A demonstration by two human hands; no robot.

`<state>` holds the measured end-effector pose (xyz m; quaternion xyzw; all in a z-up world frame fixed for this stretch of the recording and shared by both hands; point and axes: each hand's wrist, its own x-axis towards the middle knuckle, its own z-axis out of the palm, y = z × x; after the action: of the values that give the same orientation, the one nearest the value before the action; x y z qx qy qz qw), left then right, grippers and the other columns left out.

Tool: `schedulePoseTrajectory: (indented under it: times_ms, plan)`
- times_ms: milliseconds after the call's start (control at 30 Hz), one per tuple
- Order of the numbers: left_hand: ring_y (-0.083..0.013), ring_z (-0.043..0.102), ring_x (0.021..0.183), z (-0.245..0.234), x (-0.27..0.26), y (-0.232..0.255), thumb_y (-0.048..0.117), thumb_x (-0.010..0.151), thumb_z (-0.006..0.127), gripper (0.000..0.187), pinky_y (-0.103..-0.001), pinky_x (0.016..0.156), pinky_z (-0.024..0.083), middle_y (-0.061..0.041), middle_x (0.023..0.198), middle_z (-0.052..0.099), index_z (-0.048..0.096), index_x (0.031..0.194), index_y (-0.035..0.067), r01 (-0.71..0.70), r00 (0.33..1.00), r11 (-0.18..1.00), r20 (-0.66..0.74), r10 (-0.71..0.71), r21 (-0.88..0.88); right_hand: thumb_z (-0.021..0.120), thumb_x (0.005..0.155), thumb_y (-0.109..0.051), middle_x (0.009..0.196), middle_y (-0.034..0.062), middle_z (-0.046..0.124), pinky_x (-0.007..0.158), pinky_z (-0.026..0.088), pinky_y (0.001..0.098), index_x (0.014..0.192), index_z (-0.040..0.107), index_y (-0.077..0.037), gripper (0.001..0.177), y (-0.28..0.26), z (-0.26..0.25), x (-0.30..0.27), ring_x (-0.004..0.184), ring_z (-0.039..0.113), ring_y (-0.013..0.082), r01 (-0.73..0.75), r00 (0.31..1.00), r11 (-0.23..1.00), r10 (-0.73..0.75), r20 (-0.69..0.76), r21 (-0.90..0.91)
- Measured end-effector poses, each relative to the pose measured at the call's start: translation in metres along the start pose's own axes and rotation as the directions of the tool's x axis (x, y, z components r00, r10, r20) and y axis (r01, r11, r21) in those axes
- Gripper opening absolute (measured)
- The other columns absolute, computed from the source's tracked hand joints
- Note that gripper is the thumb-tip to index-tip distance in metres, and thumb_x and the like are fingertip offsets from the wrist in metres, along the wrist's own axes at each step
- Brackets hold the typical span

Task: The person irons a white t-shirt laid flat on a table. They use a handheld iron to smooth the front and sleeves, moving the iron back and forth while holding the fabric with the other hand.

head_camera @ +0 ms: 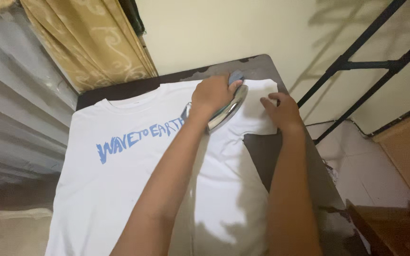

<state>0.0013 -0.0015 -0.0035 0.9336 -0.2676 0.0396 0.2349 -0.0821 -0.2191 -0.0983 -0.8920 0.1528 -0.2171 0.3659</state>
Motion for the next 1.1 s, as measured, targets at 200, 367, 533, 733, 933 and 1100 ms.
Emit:
schedulePoseTrajectory:
  times_ms: [200,367,533,733,933,1100]
  plan:
    - [-0.0435,0.067,0.105,0.003,0.012,-0.009,0.055,0.096,0.054,0.053,-0.056,0.086,0.053,-0.023,0.107,0.072,0.073,0.111,0.007,-0.138,0.990,0.990,-0.004,0.138,0.002,0.074,0.089,-0.035,0.106,0.0207,0.074,0.084,0.054,0.0384,0.120,0.076,-0.004,0.043,0.004,0.005,0.000,0.093,0.069,0.0311,-0.153,0.988,0.988,0.152,0.039,0.022]
    - [-0.0414,0.068,0.105,0.008,0.018,-0.001,0.057,0.096,0.053,0.055,-0.054,0.087,0.054,-0.022,0.107,0.073,0.071,0.113,0.008,-0.072,0.997,0.997,-0.034,0.071,-0.011,0.073,0.091,-0.035,0.104,0.0171,0.074,0.080,0.054,0.0377,0.118,0.075,-0.005,0.040,0.001,-0.001,-0.001,0.089,0.069,0.0253,-0.128,0.991,0.992,0.127,0.032,0.016]
    - [-0.0430,0.065,0.105,0.006,0.019,-0.009,0.057,0.094,0.055,0.054,-0.055,0.086,0.052,-0.022,0.108,0.072,0.072,0.112,0.008,-0.231,0.972,0.971,0.017,0.232,-0.063,0.072,0.092,-0.033,0.104,0.0177,0.074,0.084,0.053,0.0387,0.117,0.076,-0.004,0.039,-0.003,-0.003,-0.001,0.091,0.068,0.0280,-0.083,0.996,0.997,0.083,0.044,-0.002]
    - [-0.0409,0.067,0.108,0.014,0.026,0.000,0.057,0.097,0.052,0.056,-0.053,0.090,0.053,-0.021,0.111,0.073,0.070,0.114,0.006,-0.032,0.999,0.999,0.013,0.032,-0.015,0.071,0.093,-0.030,0.126,0.0205,0.067,0.096,0.049,0.0388,0.122,0.071,0.000,0.041,0.009,0.004,0.002,0.111,0.065,0.0330,0.021,1.000,1.000,-0.021,0.011,-0.013]
    - [-0.0482,0.065,0.104,0.010,0.026,-0.008,0.055,0.094,0.058,0.058,-0.057,0.084,0.052,-0.026,0.114,0.070,0.068,0.119,0.003,-0.447,0.895,0.887,-0.040,0.445,-0.119,0.072,0.093,-0.026,0.126,0.0222,0.066,0.097,0.048,0.0385,0.120,0.069,0.005,0.041,0.023,0.010,0.009,0.113,0.063,0.0354,0.106,0.994,0.994,-0.106,-0.013,-0.022]
    - [-0.0422,0.068,0.104,0.017,0.023,0.011,0.057,0.098,0.051,0.055,-0.054,0.089,0.053,-0.021,0.107,0.074,0.071,0.113,0.008,-0.112,0.993,0.994,0.032,0.111,0.020,0.067,0.096,-0.024,0.122,0.0193,0.068,0.098,0.050,0.0378,0.120,0.073,0.001,0.034,0.031,0.010,0.006,0.109,0.067,0.0320,0.019,0.999,1.000,-0.019,-0.039,0.000]
